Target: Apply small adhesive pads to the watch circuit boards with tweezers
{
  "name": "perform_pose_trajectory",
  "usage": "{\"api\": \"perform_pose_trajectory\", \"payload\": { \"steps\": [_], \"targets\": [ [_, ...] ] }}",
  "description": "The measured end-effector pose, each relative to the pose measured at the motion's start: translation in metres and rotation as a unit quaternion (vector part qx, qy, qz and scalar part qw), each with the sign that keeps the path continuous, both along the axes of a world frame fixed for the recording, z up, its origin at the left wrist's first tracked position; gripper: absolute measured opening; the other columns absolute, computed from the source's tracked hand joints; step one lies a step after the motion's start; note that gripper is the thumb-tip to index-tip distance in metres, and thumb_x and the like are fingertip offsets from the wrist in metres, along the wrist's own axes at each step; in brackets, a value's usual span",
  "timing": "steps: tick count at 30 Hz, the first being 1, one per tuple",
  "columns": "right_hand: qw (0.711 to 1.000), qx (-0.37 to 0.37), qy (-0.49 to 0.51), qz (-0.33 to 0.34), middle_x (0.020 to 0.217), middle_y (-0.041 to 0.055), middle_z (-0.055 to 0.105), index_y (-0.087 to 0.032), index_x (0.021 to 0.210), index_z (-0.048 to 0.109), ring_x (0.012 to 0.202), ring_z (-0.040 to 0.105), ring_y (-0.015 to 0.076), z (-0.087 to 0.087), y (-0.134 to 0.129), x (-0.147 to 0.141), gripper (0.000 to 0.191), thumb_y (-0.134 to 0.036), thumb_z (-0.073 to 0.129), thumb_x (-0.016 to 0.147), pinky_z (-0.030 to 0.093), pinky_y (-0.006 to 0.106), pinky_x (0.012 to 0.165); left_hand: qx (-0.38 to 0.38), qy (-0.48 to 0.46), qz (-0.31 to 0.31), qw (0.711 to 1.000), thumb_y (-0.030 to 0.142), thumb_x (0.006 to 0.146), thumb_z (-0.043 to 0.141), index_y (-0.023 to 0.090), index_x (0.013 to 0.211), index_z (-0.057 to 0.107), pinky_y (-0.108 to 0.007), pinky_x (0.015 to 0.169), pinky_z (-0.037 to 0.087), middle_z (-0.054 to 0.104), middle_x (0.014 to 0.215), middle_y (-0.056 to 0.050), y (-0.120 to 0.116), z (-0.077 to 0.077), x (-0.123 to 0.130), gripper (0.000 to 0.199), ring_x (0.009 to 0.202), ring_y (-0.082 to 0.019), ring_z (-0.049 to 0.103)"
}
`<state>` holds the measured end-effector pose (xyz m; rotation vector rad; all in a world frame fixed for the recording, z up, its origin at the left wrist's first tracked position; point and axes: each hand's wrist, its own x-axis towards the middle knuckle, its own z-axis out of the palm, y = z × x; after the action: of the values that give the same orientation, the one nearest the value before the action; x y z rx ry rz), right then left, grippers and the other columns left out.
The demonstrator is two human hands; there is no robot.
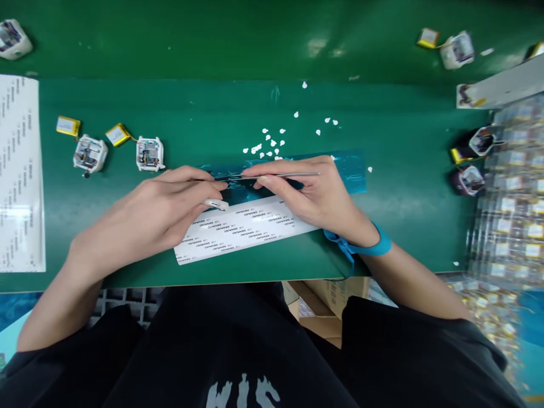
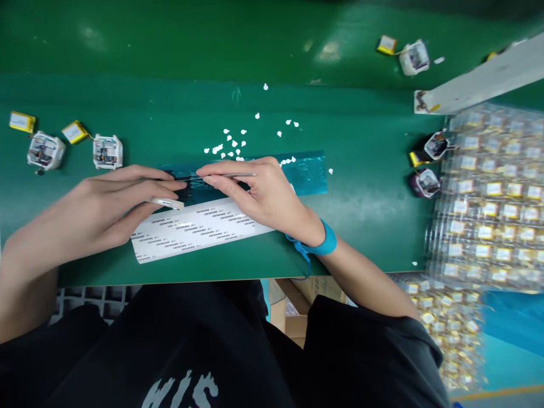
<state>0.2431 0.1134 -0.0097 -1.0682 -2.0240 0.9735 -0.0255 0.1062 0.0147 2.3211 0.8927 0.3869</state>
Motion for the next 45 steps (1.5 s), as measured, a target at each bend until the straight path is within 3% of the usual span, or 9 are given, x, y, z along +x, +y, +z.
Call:
{"api": "perform_pose_trajectory", "payload": {
  "steps": [8, 13, 16, 19, 24, 30, 37, 42, 45],
  "targets": [
    [0.991, 0.115, -0.05, 0.039, 0.113, -0.0059, 0.076, -0.034, 0.111, 0.075, 0.094, 0.075, 0.0205, -0.016, -0.002, -0.004, 0.025, -0.021, 0.062, 0.094, 0.064, 0.038, 0.078, 0.097, 0.089, -0.044, 0.99, 0.016, 0.097, 0.041, 0.02, 0.113, 0.067, -0.044, 0.091, 0.056, 0.072, 0.116, -0.011, 0.005, -0.007, 0.005, 0.031, 0.118, -0.03, 0.064],
    [0.986, 0.156, -0.012, -0.049, 0.119, -0.003, 0.073, -0.034, 0.112, 0.073, 0.099, 0.074, 0.0214, -0.007, 0.002, 0.003, 0.024, -0.02, 0.065, 0.094, 0.062, 0.04, 0.088, 0.137, 0.027, -0.069, 0.988, 0.015, 0.093, 0.055, 0.024, 0.103, 0.07, -0.054, 0.108, 0.046, 0.074, 0.12, -0.003, 0.001, -0.003, 0.009, 0.02, 0.117, -0.031, 0.064],
    [0.985, 0.144, 0.034, -0.09, 0.116, -0.0043, 0.075, -0.036, 0.11, 0.074, 0.098, 0.075, 0.0215, -0.001, 0.0, 0.006, 0.021, -0.024, 0.066, 0.095, 0.061, 0.04, 0.089, 0.069, -0.167, 0.058, 0.982, 0.015, 0.094, 0.06, 0.025, 0.106, 0.069, -0.042, 0.1, 0.054, 0.076, 0.11, 0.005, -0.005, 0.007, 0.015, 0.017, 0.103, -0.021, 0.07],
    [0.987, 0.129, 0.018, -0.094, 0.119, -0.005, 0.074, -0.037, 0.111, 0.073, 0.101, 0.074, 0.0223, 0.0, -0.004, 0.006, 0.021, -0.026, 0.068, 0.094, 0.061, 0.041, 0.092, -0.098, -0.37, 0.242, 0.892, 0.017, 0.098, 0.06, 0.02, 0.103, 0.064, -0.03, 0.077, 0.061, 0.074, 0.093, 0.006, -0.004, 0.011, 0.018, 0.007, 0.086, -0.015, 0.073],
    [0.973, 0.224, 0.019, -0.057, 0.123, -0.0085, 0.07, -0.041, 0.122, 0.068, 0.104, 0.074, 0.0208, 0.001, -0.011, 0.007, 0.039, -0.018, 0.07, 0.09, 0.065, 0.037, 0.086, -0.39, -0.408, 0.262, 0.783, 0.019, 0.094, 0.058, 0.017, 0.078, 0.061, -0.035, 0.072, 0.059, 0.077, 0.088, -0.008, 0.006, 0.0, 0.015, 0.016, 0.077, -0.021, 0.074],
    [0.978, 0.202, -0.005, 0.046, 0.121, -0.0067, 0.069, -0.038, 0.11, 0.074, 0.096, 0.076, 0.0199, 0.016, -0.017, 0.004, 0.035, -0.015, 0.078, 0.083, 0.067, 0.031, 0.084, -0.329, -0.381, 0.318, 0.804, 0.021, 0.089, 0.072, 0.02, 0.085, 0.071, -0.026, 0.054, 0.049, 0.073, 0.084, -0.003, -0.001, -0.014, 0.026, 0.004, 0.061, -0.012, 0.061],
    [0.893, 0.414, -0.154, 0.083, 0.122, 0.0031, 0.07, -0.022, 0.115, 0.07, 0.099, 0.075, 0.0178, 0.02, -0.021, -0.004, 0.026, -0.016, 0.072, 0.09, 0.065, 0.026, 0.086, -0.315, -0.441, 0.396, 0.741, 0.017, 0.08, 0.077, 0.02, 0.075, 0.061, -0.024, 0.061, 0.062, 0.066, 0.067, 0.004, -0.006, -0.017, 0.033, 0.017, 0.06, -0.014, 0.073],
    [0.864, 0.47, -0.156, 0.091, 0.117, 0.0097, 0.073, -0.008, 0.114, 0.07, 0.095, 0.075, 0.0204, 0.015, -0.019, -0.009, 0.026, -0.015, 0.072, 0.089, 0.067, 0.03, 0.08, -0.327, -0.434, 0.391, 0.743, 0.018, 0.079, 0.078, 0.019, 0.073, 0.057, -0.022, 0.06, 0.063, 0.067, 0.067, 0.004, -0.009, -0.017, 0.036, 0.022, 0.059, -0.015, 0.074],
    [0.858, 0.479, -0.157, 0.095, 0.115, 0.0079, 0.074, -0.011, 0.11, 0.071, 0.092, 0.075, 0.0184, 0.014, -0.017, -0.011, 0.02, -0.016, 0.071, 0.091, 0.066, 0.028, 0.076, -0.335, -0.434, 0.391, 0.739, 0.016, 0.078, 0.076, 0.019, 0.071, 0.056, -0.022, 0.058, 0.063, 0.067, 0.067, 0.004, -0.011, -0.015, 0.037, 0.021, 0.057, -0.014, 0.073]
  ]
}}
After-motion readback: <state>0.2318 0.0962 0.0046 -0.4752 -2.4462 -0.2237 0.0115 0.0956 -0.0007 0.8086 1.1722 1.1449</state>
